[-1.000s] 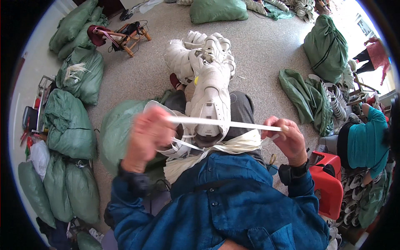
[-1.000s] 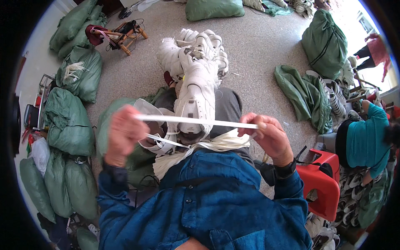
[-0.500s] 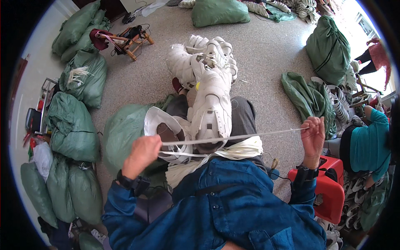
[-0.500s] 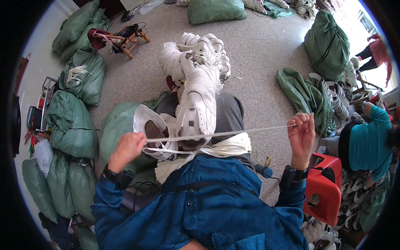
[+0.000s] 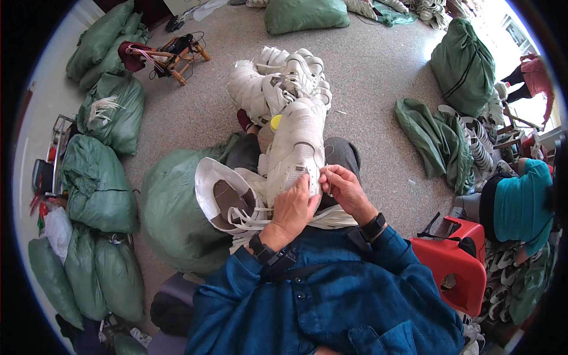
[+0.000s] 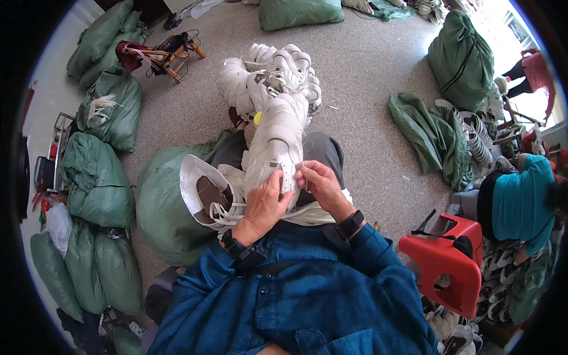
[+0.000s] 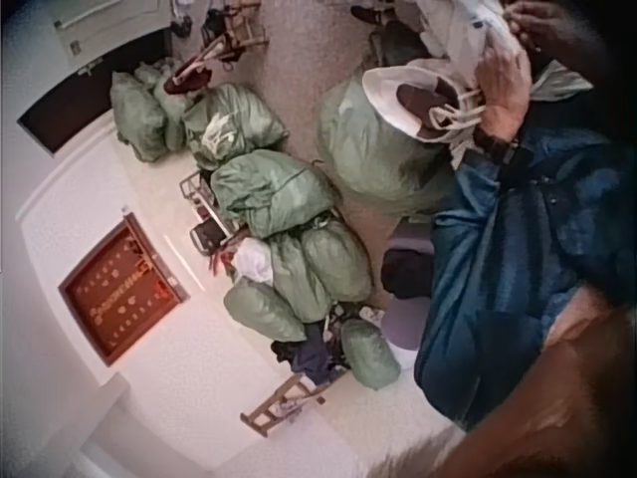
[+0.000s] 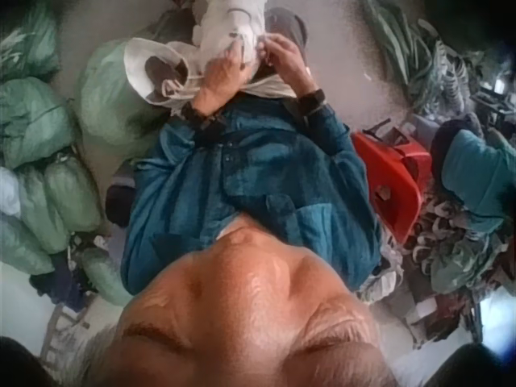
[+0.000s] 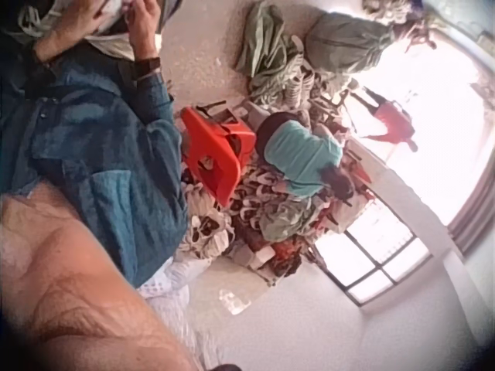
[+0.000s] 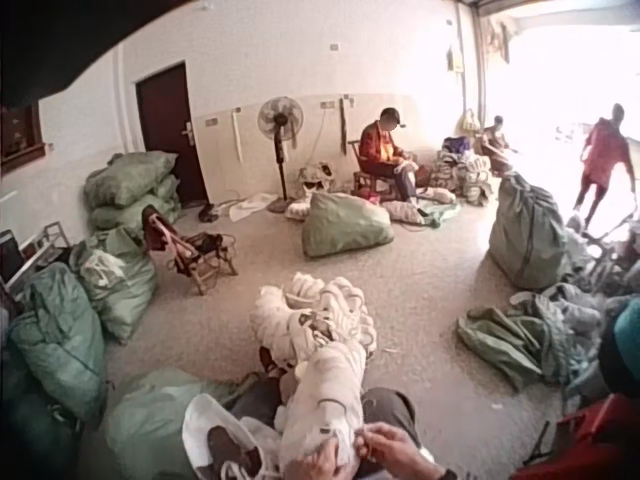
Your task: The person is stringing or bundling shoe components together using white cord in a manufacturing environment.
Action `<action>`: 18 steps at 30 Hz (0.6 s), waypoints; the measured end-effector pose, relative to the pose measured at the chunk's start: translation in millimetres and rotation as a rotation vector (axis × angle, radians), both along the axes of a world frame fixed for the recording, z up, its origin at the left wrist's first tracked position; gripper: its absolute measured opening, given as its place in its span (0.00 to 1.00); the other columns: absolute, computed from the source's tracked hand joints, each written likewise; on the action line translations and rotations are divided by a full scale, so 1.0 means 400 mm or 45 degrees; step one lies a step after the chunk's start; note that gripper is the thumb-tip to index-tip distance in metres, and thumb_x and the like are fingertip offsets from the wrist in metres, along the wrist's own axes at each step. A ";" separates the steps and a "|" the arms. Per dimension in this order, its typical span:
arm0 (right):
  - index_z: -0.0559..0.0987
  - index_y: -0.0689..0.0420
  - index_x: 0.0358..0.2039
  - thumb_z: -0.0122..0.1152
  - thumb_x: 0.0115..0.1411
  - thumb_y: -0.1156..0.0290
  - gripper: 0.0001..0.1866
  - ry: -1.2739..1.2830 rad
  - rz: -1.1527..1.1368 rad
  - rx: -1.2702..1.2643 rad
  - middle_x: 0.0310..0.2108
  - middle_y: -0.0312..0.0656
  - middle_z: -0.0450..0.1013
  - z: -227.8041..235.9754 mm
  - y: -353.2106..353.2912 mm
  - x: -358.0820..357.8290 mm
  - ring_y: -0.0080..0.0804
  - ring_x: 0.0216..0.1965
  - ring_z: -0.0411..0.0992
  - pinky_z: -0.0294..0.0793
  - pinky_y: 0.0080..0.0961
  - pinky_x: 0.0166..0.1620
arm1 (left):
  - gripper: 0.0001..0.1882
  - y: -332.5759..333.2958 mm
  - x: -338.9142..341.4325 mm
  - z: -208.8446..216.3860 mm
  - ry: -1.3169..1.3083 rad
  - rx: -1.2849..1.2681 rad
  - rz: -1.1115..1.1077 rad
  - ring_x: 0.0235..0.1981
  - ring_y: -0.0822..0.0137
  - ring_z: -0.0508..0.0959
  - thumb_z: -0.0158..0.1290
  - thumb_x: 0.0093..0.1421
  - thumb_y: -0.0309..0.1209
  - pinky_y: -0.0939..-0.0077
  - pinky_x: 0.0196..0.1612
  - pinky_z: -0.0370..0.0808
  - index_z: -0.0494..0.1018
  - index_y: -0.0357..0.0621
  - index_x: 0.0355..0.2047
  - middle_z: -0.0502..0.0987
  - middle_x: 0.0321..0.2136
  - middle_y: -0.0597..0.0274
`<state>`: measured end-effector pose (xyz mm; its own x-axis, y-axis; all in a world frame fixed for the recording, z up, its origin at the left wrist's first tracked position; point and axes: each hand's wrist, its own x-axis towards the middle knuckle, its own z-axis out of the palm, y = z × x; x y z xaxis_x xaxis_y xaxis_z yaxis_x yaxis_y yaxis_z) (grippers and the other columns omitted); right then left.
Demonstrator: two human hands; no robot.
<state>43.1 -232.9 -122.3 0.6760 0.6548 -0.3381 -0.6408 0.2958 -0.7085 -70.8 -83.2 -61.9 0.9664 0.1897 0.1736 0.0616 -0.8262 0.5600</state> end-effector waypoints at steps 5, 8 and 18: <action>0.82 0.57 0.41 0.63 0.69 0.67 0.07 -0.202 0.155 -0.257 0.26 0.29 0.74 0.052 -0.040 0.015 0.13 0.23 0.66 0.61 0.13 0.25 | 0.25 0.009 -0.009 -0.036 0.027 -0.677 0.033 0.23 0.67 0.77 0.64 0.59 0.25 0.70 0.29 0.75 0.68 0.35 0.54 0.77 0.25 0.59; 0.81 0.60 0.39 0.60 0.67 0.69 0.08 -0.447 0.292 -0.419 0.25 0.27 0.72 0.096 -0.027 0.036 0.14 0.24 0.66 0.63 0.17 0.26 | 0.27 0.009 -0.008 -0.024 0.136 -0.757 0.002 0.22 0.76 0.74 0.63 0.60 0.24 0.76 0.27 0.72 0.68 0.34 0.57 0.75 0.24 0.63; 0.74 0.64 0.29 0.57 0.58 0.74 0.05 -1.655 0.716 -0.839 0.25 0.53 0.75 0.202 0.047 0.113 0.57 0.29 0.76 0.72 0.45 0.32 | 0.27 -0.001 -0.022 -0.037 0.006 -0.738 -0.022 0.21 0.65 0.76 0.63 0.60 0.26 0.70 0.27 0.74 0.68 0.34 0.58 0.76 0.24 0.57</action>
<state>88.2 -214.2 -41.6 0.4495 0.8915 -0.0561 0.5742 -0.3364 -0.7464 -79.4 -83.7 -76.7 0.9707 0.2369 0.0414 0.0549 -0.3859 0.9209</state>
